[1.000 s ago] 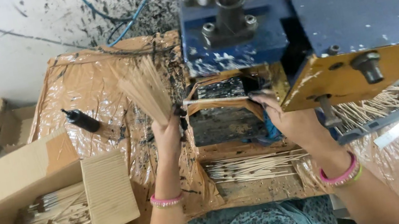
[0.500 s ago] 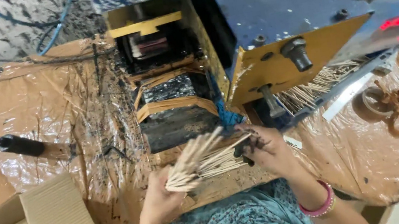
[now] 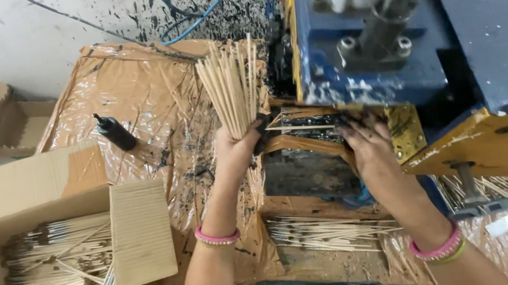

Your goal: Operator feeds wooden sticks into an automatic incense-making machine to apply paste.

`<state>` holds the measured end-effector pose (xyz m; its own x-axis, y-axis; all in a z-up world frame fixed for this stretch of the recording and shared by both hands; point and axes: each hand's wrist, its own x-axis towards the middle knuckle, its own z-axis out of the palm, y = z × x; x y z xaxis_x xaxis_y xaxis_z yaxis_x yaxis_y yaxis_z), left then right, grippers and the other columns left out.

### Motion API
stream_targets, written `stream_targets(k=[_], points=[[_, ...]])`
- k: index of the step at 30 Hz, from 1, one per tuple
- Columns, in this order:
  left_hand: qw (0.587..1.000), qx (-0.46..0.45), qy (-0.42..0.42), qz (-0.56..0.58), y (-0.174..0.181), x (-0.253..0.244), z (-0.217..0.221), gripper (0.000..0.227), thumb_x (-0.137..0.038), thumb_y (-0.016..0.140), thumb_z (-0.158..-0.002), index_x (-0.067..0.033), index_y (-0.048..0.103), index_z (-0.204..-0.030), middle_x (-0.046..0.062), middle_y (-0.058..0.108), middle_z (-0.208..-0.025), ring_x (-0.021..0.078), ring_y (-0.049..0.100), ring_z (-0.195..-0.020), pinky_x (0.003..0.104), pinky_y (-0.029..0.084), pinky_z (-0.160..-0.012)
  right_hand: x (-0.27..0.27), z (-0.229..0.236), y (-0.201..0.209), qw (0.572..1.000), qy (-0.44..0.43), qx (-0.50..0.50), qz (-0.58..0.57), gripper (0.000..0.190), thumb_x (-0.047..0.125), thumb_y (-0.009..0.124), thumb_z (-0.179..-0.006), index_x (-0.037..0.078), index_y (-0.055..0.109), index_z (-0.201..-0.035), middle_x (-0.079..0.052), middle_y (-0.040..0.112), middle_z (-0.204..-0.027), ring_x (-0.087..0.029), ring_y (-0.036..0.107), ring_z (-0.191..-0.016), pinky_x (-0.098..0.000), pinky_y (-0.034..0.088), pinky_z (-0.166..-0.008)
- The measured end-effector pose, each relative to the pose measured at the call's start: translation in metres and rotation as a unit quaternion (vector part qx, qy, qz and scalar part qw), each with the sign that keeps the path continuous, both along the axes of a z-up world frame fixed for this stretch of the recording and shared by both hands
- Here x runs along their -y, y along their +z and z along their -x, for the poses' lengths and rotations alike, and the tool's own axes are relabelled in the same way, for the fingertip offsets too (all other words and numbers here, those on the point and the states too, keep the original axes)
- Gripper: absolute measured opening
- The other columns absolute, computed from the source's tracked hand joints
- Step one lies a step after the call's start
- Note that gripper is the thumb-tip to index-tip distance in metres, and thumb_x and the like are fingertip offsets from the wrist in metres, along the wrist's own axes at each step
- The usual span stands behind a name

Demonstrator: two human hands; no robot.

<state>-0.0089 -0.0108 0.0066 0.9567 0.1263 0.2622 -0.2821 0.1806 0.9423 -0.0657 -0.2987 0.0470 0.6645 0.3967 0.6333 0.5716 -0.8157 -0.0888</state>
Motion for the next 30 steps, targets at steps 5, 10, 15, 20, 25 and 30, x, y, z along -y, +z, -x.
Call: stream_targets(k=[5, 10, 15, 20, 25, 30], points=[[0.995, -0.06, -0.053, 0.054, 0.01, 0.007, 0.003, 0.008, -0.001, 0.065, -0.09, 0.0021, 0.071, -0.094, -0.001, 0.065, -0.078, 0.0081, 0.057, -0.066, 0.027, 0.046, -0.058, 0.006, 0.017, -0.018, 0.972, -0.098, -0.186, -0.106, 0.03, 0.002, 0.057, -0.093, -0.002, 0.067, -0.121, -0.027, 0.069, -0.098, -0.041, 0.066, -0.086, -0.0482, 0.05, -0.073], [0.995, -0.057, -0.053, 0.07, -0.006, 0.008, -0.004, 0.01, -0.001, 0.066, -0.089, 0.0031, 0.07, -0.098, -0.001, 0.069, -0.086, 0.0078, 0.061, -0.075, 0.026, 0.05, -0.066, 0.041, -0.033, -0.103, 0.941, -0.131, -0.241, -0.199, 0.027, 0.01, 0.064, -0.094, -0.002, 0.066, -0.118, -0.022, 0.068, -0.081, -0.034, 0.069, -0.068, -0.0444, 0.053, -0.064], [0.998, -0.038, 0.035, 0.038, -0.017, 0.009, 0.025, 0.009, -0.005, 0.063, -0.093, 0.0016, 0.067, -0.098, 0.003, 0.063, -0.079, 0.0091, 0.052, -0.06, 0.027, 0.04, -0.049, 0.001, 0.034, 0.043, 0.992, 0.046, 0.065, -0.102, 0.021, 0.002, 0.063, -0.096, 0.001, 0.069, -0.117, -0.02, 0.071, -0.097, -0.034, 0.068, -0.088, -0.0413, 0.054, -0.08], [0.997, -0.036, 0.071, -0.013, -0.061, -0.026, 0.101, 0.016, 0.003, 0.057, -0.091, 0.0047, 0.07, -0.101, 0.008, 0.067, -0.083, 0.0098, 0.054, -0.06, 0.026, 0.042, -0.05, 0.075, 0.115, 0.003, 0.959, -0.187, -0.075, -0.199, 0.02, 0.002, 0.068, -0.091, 0.006, 0.074, -0.109, -0.016, 0.073, -0.088, -0.027, 0.069, -0.078, -0.0378, 0.052, -0.071], [0.998, -0.034, 0.055, 0.015, -0.106, -0.026, 0.146, 0.016, 0.009, 0.057, -0.089, 0.0039, 0.065, -0.101, 0.008, 0.064, -0.09, 0.0104, 0.056, -0.067, 0.025, 0.046, -0.058, 0.113, 0.167, -0.007, 0.931, -0.32, -0.017, -0.178, 0.027, -0.001, 0.063, -0.091, 0.002, 0.069, -0.117, -0.019, 0.072, -0.104, -0.033, 0.067, -0.097, -0.0399, 0.054, -0.093], [0.928, 0.132, -0.236, -0.258, -0.04, 0.01, 0.153, 0.027, 0.003, 0.078, -0.072, -0.0038, 0.072, -0.097, 0.003, 0.074, -0.085, 0.0121, 0.068, -0.071, 0.026, 0.054, -0.063, 0.059, 0.159, -0.055, 0.861, -0.057, -0.27, -0.427, 0.019, -0.002, 0.064, -0.087, 0.002, 0.072, -0.104, -0.016, 0.067, -0.081, -0.021, 0.062, -0.071, -0.0295, 0.05, -0.065]])
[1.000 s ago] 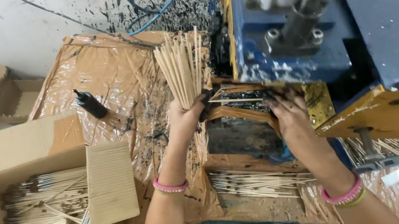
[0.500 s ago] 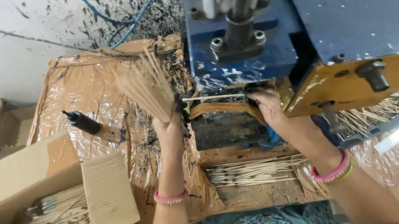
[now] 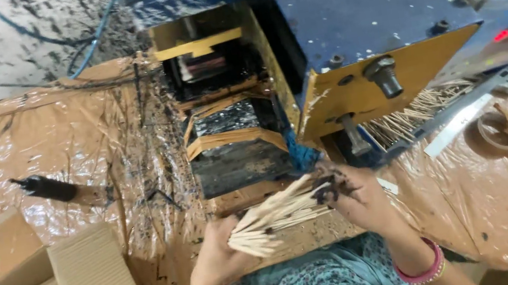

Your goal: Operator feeds wooden sticks into an automatic incense-making machine to apply paste.

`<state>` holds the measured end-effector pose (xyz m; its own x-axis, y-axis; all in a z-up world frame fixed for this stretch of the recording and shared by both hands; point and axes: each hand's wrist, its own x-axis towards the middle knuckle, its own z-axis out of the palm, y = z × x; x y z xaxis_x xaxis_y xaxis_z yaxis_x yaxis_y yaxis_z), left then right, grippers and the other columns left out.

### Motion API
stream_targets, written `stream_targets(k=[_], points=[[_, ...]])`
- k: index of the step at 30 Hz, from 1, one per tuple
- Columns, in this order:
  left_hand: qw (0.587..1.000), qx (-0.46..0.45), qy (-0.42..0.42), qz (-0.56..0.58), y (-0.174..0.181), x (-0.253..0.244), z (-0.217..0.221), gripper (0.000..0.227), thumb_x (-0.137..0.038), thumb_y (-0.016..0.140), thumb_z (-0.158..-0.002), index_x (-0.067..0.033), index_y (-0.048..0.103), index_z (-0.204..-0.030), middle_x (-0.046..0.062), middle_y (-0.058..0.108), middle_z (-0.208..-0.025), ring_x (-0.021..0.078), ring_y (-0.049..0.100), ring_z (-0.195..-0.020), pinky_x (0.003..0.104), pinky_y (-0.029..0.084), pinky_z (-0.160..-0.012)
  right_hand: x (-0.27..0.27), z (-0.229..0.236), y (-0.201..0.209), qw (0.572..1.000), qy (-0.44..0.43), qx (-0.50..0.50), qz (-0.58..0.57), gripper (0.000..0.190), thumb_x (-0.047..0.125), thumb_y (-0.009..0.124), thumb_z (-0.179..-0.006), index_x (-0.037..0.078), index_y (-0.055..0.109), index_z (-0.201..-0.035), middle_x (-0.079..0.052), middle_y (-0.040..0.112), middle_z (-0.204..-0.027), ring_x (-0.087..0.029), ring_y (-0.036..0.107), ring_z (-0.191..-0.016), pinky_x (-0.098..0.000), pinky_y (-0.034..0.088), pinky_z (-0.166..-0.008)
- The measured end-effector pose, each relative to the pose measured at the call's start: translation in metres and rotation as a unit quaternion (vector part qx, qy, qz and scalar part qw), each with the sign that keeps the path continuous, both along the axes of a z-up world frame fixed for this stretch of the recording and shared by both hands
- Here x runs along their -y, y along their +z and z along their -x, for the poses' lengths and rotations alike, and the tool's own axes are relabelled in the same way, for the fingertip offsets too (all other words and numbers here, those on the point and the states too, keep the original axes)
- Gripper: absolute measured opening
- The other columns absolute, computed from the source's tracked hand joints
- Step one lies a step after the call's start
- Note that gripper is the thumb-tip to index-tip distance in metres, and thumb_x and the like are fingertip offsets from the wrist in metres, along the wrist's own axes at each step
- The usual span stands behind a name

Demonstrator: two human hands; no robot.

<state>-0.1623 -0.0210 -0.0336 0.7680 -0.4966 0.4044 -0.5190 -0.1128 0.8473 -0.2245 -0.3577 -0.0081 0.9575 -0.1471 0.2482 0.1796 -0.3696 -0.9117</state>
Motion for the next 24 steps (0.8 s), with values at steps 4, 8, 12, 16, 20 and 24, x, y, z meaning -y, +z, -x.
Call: stream_targets(k=[4, 8, 12, 16, 20, 24], points=[[0.989, -0.091, 0.048, -0.103, 0.049, -0.017, -0.023, 0.013, 0.004, 0.077, -0.08, -0.0034, 0.07, -0.087, 0.005, 0.073, -0.078, 0.0112, 0.068, -0.069, 0.026, 0.054, -0.062, -0.022, -0.048, 0.041, 0.985, 0.15, 0.02, -0.084, 0.023, -0.008, 0.064, -0.089, -0.001, 0.07, -0.11, -0.017, 0.065, -0.086, -0.02, 0.058, -0.075, -0.0272, 0.049, -0.069], [0.97, -0.103, 0.165, 0.149, 0.072, -0.042, -0.077, 0.015, 0.005, 0.063, -0.084, -0.0011, 0.072, -0.095, 0.001, 0.068, -0.08, 0.008, 0.061, -0.069, 0.024, 0.048, -0.058, -0.045, -0.101, 0.074, 0.958, 0.165, 0.159, 0.173, 0.031, -0.007, 0.068, -0.083, 0.001, 0.07, -0.112, -0.015, 0.073, -0.107, -0.026, 0.07, -0.096, -0.0329, 0.054, -0.086], [0.932, -0.163, 0.273, 0.176, 0.065, -0.034, -0.131, 0.008, -0.002, 0.066, -0.091, 0.0, 0.074, -0.092, 0.003, 0.065, -0.068, 0.0097, 0.054, -0.052, 0.026, 0.042, -0.044, -0.065, -0.152, 0.073, 0.868, 0.12, 0.255, 0.408, 0.037, -0.001, 0.071, -0.083, 0.002, 0.07, -0.119, -0.018, 0.07, -0.121, -0.041, 0.062, -0.118, -0.0487, 0.048, -0.104], [0.909, -0.224, 0.234, 0.261, 0.046, -0.013, -0.162, 0.014, 0.001, 0.064, -0.085, -0.0012, 0.073, -0.095, 0.002, 0.066, -0.071, 0.0095, 0.055, -0.054, 0.026, 0.044, -0.047, -0.063, -0.152, 0.063, 0.866, 0.08, 0.227, 0.439, 0.04, -0.002, 0.065, -0.083, 0.002, 0.07, -0.122, -0.02, 0.068, -0.128, -0.046, 0.058, -0.123, -0.0518, 0.045, -0.107], [0.907, -0.221, 0.178, 0.31, 0.009, -0.005, -0.171, 0.011, 0.002, 0.064, -0.086, 0.001, 0.07, -0.095, -0.001, 0.065, -0.082, 0.0077, 0.057, -0.069, 0.025, 0.048, -0.061, -0.065, -0.131, 0.067, 0.889, 0.029, 0.145, 0.433, 0.041, -0.002, 0.056, -0.087, -0.001, 0.068, -0.126, -0.026, 0.066, -0.127, -0.047, 0.06, -0.118, -0.0499, 0.048, -0.102], [0.901, -0.241, 0.174, 0.316, 0.03, -0.005, -0.169, 0.013, 0.001, 0.065, -0.086, 0.0005, 0.071, -0.098, -0.002, 0.067, -0.085, 0.0072, 0.059, -0.074, 0.025, 0.049, -0.065, -0.071, -0.133, 0.08, 0.916, -0.006, -0.086, 0.391, 0.032, 0.005, 0.057, -0.095, 0.001, 0.067, -0.126, -0.024, 0.071, -0.106, -0.038, 0.071, -0.09, -0.0438, 0.057, -0.078]])
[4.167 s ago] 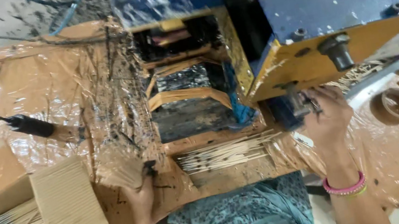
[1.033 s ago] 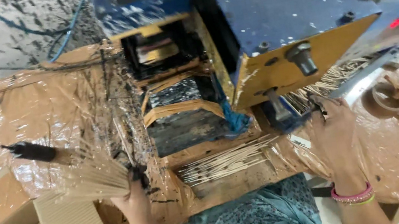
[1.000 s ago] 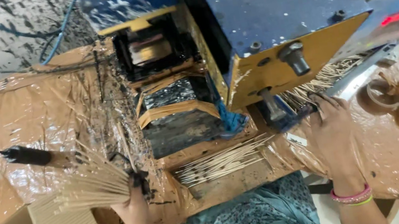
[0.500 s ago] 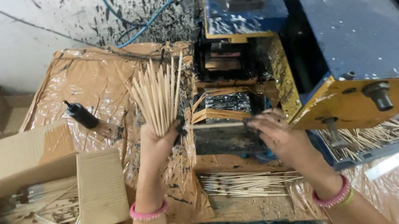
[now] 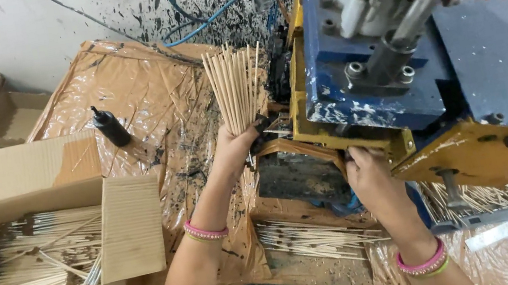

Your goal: Operator feeds wooden sticks into an automatic incense-making machine to apply paste.

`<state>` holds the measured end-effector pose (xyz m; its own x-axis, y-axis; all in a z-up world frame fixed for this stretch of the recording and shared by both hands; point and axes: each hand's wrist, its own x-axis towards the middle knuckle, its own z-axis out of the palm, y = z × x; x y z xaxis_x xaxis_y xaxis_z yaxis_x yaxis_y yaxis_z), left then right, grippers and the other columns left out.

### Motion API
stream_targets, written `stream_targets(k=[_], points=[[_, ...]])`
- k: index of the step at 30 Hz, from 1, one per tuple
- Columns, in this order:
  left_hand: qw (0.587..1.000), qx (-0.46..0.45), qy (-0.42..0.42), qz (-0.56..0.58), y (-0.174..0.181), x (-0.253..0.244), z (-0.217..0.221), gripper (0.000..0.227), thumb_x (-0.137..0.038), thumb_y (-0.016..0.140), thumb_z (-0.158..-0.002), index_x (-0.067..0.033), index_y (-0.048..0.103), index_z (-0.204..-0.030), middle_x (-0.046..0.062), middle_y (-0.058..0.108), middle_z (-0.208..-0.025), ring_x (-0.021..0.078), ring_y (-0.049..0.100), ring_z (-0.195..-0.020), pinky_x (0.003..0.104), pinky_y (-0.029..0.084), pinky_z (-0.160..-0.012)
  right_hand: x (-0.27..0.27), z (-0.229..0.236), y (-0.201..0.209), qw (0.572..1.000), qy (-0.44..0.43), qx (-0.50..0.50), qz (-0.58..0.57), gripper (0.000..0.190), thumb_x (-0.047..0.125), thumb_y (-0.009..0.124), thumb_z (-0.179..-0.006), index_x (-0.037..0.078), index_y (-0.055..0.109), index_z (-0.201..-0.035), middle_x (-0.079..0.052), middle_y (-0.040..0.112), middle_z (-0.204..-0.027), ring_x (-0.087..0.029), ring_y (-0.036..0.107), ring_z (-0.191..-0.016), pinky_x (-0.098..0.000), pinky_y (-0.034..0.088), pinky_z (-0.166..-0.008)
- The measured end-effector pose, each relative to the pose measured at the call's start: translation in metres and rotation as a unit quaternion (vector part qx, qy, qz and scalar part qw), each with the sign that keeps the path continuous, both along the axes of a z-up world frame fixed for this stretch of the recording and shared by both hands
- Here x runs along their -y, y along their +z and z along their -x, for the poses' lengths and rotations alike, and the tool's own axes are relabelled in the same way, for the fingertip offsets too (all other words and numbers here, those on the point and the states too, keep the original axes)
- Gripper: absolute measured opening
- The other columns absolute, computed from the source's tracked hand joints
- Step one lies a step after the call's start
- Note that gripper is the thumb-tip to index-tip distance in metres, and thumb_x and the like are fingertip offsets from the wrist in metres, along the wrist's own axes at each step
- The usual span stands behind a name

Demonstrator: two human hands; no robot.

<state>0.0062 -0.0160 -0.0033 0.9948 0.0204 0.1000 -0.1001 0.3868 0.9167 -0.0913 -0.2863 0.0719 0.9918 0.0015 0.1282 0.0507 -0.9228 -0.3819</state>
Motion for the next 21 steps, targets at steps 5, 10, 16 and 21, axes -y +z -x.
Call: stream_targets(k=[5, 10, 16, 21], points=[[0.999, 0.011, 0.017, -0.03, 0.009, -0.001, 0.031, 0.012, -0.002, 0.065, -0.093, 0.0006, 0.071, -0.103, 0.001, 0.067, -0.083, 0.0086, 0.058, -0.068, 0.025, 0.048, -0.059, 0.005, -0.003, -0.008, 0.963, 0.133, 0.226, -0.059, 0.026, 0.001, 0.057, -0.096, 0.001, 0.07, -0.119, -0.019, 0.073, -0.1, -0.031, 0.071, -0.086, -0.0416, 0.058, -0.076], [0.98, 0.053, 0.154, -0.116, -0.019, -0.017, 0.085, 0.014, -0.004, 0.063, -0.097, 0.003, 0.074, -0.104, 0.006, 0.069, -0.079, 0.0093, 0.054, -0.056, 0.025, 0.039, -0.045, 0.056, 0.065, -0.013, 0.993, -0.094, -0.013, 0.076, 0.034, 0.023, 0.06, -0.104, 0.033, 0.074, -0.134, -0.005, 0.075, -0.074, -0.021, 0.07, -0.065, -0.0358, 0.056, -0.068], [0.967, 0.064, 0.177, -0.174, -0.092, -0.038, 0.149, 0.013, 0.007, 0.06, -0.092, 0.0002, 0.066, -0.101, 0.007, 0.068, -0.095, 0.0103, 0.06, -0.076, 0.022, 0.048, -0.06, 0.127, 0.142, -0.047, 0.938, -0.18, 0.297, 0.005, 0.026, 0.004, 0.068, -0.087, 0.002, 0.072, -0.113, -0.016, 0.071, -0.104, -0.031, 0.067, -0.097, -0.0414, 0.054, -0.095], [0.902, 0.252, -0.19, -0.295, -0.051, -0.011, 0.152, 0.032, 0.002, 0.084, -0.069, -0.0045, 0.07, -0.097, -0.001, 0.071, -0.086, 0.0121, 0.07, -0.075, 0.031, 0.056, -0.065, 0.064, 0.131, -0.047, 0.912, 0.028, 0.144, -0.383, 0.045, -0.001, 0.062, -0.082, -0.002, 0.062, -0.127, -0.004, 0.072, -0.095, -0.009, 0.063, -0.08, -0.0246, 0.053, -0.074]])
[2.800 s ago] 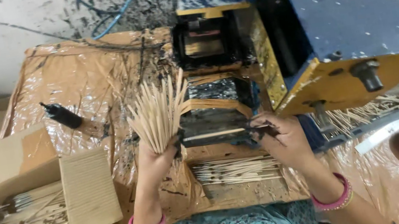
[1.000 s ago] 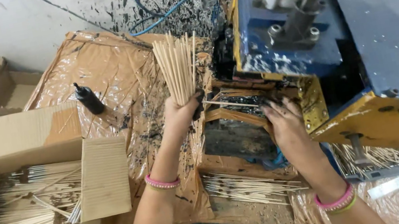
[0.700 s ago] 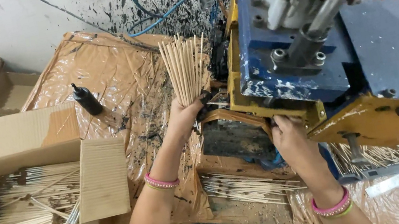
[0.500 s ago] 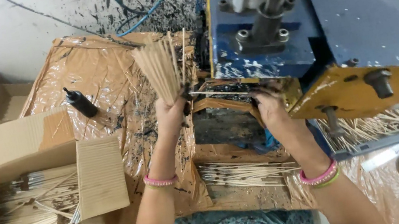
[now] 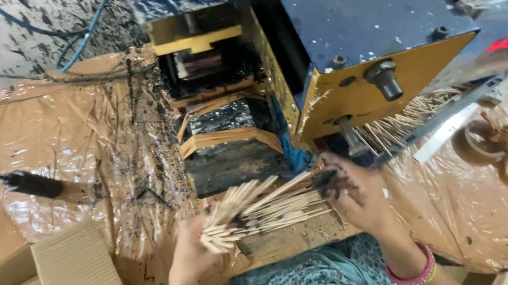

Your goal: Operator feeds wooden sticks into an automatic incense-making machine to apply paste.

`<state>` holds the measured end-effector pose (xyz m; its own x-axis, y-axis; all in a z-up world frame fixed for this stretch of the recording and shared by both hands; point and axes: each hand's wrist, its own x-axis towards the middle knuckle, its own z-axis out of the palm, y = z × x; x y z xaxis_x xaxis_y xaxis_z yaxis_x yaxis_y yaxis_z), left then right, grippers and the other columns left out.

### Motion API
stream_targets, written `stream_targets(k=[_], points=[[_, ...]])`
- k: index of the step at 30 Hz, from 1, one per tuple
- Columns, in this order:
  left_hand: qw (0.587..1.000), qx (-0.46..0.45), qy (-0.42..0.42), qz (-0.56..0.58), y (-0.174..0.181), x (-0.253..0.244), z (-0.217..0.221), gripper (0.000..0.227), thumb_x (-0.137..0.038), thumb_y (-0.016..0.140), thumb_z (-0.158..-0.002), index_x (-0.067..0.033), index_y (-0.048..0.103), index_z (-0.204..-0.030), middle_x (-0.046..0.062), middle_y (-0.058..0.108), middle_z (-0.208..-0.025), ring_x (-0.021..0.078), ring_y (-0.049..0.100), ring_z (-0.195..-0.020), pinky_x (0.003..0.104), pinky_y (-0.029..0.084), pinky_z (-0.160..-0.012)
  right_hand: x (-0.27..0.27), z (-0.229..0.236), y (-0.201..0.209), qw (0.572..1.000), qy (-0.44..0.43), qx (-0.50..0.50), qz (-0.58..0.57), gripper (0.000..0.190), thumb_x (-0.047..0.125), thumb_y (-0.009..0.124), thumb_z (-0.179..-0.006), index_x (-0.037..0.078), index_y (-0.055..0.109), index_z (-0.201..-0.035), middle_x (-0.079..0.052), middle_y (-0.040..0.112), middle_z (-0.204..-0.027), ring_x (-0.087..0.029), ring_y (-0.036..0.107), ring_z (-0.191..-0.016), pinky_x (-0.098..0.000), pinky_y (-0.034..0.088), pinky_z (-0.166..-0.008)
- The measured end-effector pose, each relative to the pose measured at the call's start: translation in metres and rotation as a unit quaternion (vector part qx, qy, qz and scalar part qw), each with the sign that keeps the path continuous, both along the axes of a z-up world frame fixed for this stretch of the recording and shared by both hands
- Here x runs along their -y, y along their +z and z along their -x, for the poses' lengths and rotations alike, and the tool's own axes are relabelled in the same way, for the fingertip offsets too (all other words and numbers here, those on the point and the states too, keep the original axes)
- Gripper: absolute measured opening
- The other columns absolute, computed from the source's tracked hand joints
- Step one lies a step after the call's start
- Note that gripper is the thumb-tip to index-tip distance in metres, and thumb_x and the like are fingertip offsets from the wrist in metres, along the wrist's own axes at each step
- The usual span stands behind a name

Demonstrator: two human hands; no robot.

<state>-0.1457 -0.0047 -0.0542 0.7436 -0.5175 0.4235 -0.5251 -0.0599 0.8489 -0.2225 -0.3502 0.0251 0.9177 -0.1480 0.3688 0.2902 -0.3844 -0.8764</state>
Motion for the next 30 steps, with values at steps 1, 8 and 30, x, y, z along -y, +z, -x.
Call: stream_targets(k=[1, 8, 30], points=[[1.0, 0.007, 0.011, 0.0, 0.011, -0.001, -0.003, 0.032, 0.002, 0.084, -0.069, -0.0045, 0.07, -0.097, -0.001, 0.071, -0.086, 0.0121, 0.07, -0.075, 0.031, 0.056, -0.065, 0.0, -0.007, -0.01, 1.0, 0.011, 0.007, 0.0, 0.045, -0.001, 0.062, -0.082, -0.002, 0.062, -0.127, -0.004, 0.072, -0.095, -0.009, 0.063, -0.08, -0.0246, 0.053, -0.074], [0.971, -0.099, 0.147, 0.163, 0.118, -0.019, -0.05, 0.036, 0.01, 0.059, -0.078, -0.0024, 0.067, -0.111, -0.002, 0.068, -0.099, 0.0107, 0.062, -0.089, 0.027, 0.05, -0.076, -0.033, -0.086, 0.029, 0.981, 0.123, 0.082, 0.128, 0.029, -0.006, 0.064, -0.088, 0.001, 0.07, -0.116, -0.01, 0.073, -0.108, -0.018, 0.065, -0.102, -0.0316, 0.052, -0.09], [0.936, -0.135, 0.243, 0.214, 0.028, 0.006, -0.132, 0.01, 0.005, 0.057, -0.089, 0.0031, 0.062, -0.097, 0.006, 0.061, -0.079, 0.0126, 0.056, -0.061, 0.027, 0.047, -0.05, 0.007, -0.225, -0.115, 0.974, 0.076, 0.018, 0.212, 0.028, -0.003, 0.053, -0.097, -0.002, 0.071, -0.118, -0.026, 0.054, -0.083, -0.037, 0.057, -0.071, -0.0397, 0.053, -0.067]])
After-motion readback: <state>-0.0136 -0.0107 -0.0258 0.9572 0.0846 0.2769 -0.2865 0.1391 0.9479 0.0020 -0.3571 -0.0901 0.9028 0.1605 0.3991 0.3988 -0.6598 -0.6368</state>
